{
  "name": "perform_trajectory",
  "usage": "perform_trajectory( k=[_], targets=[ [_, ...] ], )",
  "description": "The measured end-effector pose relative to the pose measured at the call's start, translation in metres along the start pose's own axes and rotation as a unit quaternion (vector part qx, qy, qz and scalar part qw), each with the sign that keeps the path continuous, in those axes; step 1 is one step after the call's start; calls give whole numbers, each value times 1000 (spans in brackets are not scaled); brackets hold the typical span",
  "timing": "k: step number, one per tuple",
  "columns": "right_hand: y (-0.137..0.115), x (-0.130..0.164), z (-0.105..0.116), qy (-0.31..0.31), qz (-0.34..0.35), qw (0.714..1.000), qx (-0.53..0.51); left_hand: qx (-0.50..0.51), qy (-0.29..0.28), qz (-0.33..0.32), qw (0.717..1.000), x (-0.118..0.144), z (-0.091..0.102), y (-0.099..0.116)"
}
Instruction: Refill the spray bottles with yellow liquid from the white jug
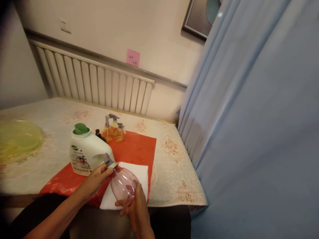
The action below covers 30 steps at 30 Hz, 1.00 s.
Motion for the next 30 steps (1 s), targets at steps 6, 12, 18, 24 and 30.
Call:
perform_trajectory(
  k=[6, 12, 18, 24, 30],
  targets=[
    [-25, 14, -5, 3, 161, 973, 163, 21, 13, 2, 1000, 0, 0, -6],
    [-26, 17, 1, 30, 194, 961, 195, 73, 11, 10, 997, 2, -1, -9],
    [7, 6, 6, 2, -15, 999, 29, 60, -25, 24, 998, 5, -2, -11],
    [16, 6, 10, 27, -54, 998, 19, 15, 5, 22, 1000, 6, 1, -14],
    [-12, 3, 16, 66, 144, 971, 180, 34, 25, 31, 999, 9, -1, -15]
  ],
)
Point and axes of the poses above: each hand's wrist, its own x-axis away from the middle knuckle, its own z-axis out of the back of the hand, y = z × x, the point moved 8 cm from there along -x, towards the middle knuckle, and after that the axes turned 15 degrees about -x, right-handed, at the moved point
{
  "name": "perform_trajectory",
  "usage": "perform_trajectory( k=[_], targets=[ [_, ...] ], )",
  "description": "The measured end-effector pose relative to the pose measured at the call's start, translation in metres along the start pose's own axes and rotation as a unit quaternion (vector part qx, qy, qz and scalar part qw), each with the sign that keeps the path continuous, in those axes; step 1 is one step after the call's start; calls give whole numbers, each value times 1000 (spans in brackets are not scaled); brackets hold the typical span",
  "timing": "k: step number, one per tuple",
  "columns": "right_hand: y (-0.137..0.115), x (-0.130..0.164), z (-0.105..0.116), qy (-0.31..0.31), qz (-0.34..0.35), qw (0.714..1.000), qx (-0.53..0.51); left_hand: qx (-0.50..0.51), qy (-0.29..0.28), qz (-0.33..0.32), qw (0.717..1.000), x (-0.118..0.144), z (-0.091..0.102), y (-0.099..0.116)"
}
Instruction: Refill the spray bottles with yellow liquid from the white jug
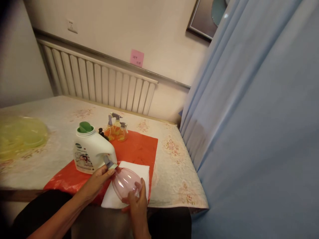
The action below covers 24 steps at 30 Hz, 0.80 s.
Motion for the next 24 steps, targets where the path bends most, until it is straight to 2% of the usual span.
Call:
perform_trajectory(
  k=[2, 4, 6, 9, 13, 15, 17, 19, 21, 24],
  targets=[
    [-11, 4, -4, -18, 51, 998, 35, 13, -1, 3, 1000, 0, 0, 0],
    [-15, 9, -7, -33, 53, 997, 49, 24, -4, 7, 1000, 0, 1, 0],
    [-10, 11, -9, -49, 5, 998, 30, 20, -10, 7, 1000, 1, 3, 1],
    [3, 14, -11, -67, -89, 992, -57, -4, -23, 7, 1000, 2, 5, 3],
    [25, 23, -24, -113, -238, 950, -168, -21, -27, 11, 999, 3, 5, 6],
    [29, 25, -27, -115, -263, 941, -179, -28, -13, 8, 999, 3, 6, 8],
    [26, 22, -23, -82, -231, 955, -166, -39, 3, 4, 999, 4, 7, 8],
    [20, 16, -15, -44, -167, 976, -130, -41, 14, 2, 999, 4, 6, 7],
    [9, 12, -11, -31, -88, 993, -74, -30, 21, 3, 999, 3, 6, 4],
    [-6, 10, -7, -29, 14, 999, 5, -3, 26, 4, 1000, 3, 7, 2]
  ],
)
Point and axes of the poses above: each hand's wrist, its own x-axis away from the middle knuckle, its own z-axis out of the back of the hand, y = z × x, the point moved 8 cm from there along -x, towards the middle knuckle, and after that the axes turned 15 degrees about -x, right-handed, at the moved point
